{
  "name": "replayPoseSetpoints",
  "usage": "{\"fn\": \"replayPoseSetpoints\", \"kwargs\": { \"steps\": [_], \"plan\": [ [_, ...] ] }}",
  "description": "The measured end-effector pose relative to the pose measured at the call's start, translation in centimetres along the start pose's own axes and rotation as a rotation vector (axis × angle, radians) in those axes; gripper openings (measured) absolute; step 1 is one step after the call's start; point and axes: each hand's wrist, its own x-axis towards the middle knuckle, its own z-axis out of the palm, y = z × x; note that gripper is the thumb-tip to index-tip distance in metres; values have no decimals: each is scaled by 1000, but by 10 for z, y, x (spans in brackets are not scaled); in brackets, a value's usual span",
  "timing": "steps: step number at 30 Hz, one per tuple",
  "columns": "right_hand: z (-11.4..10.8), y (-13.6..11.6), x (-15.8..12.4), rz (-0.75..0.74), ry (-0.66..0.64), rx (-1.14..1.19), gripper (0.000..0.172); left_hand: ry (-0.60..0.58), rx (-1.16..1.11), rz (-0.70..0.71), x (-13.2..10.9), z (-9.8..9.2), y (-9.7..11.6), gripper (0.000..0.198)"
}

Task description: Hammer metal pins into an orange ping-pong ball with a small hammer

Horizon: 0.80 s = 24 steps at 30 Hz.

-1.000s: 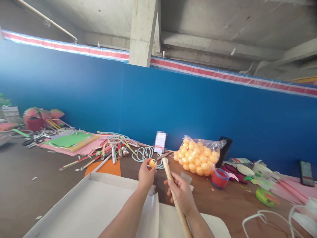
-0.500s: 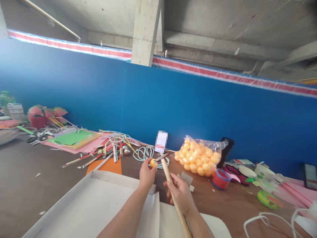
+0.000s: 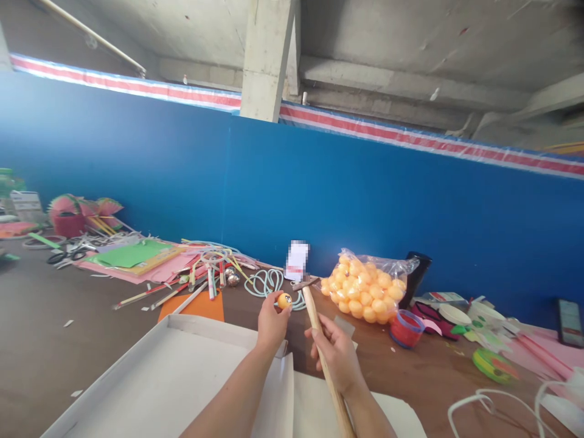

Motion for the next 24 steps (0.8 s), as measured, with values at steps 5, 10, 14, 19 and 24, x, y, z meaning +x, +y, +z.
{"fn": "replayPoseSetpoints", "kwargs": {
  "steps": [5,10,14,19,24],
  "plan": [
    [1,0,-1,19,-66,-10,41,19,-18,-29,1,1,-3,37],
    [0,-3,0,15,-11,30,44,6,-19,8,2,2,-3,35],
    [1,1,1,33,-60,1,42,12,-1,-9,2,2,-5,37],
    [1,0,0,10,-11,32,46,3,-15,-10,1,2,-3,38],
    [5,-8,-3,36,-14,37,46,5,5,-4,0,1,-1,38]
  ]
}}
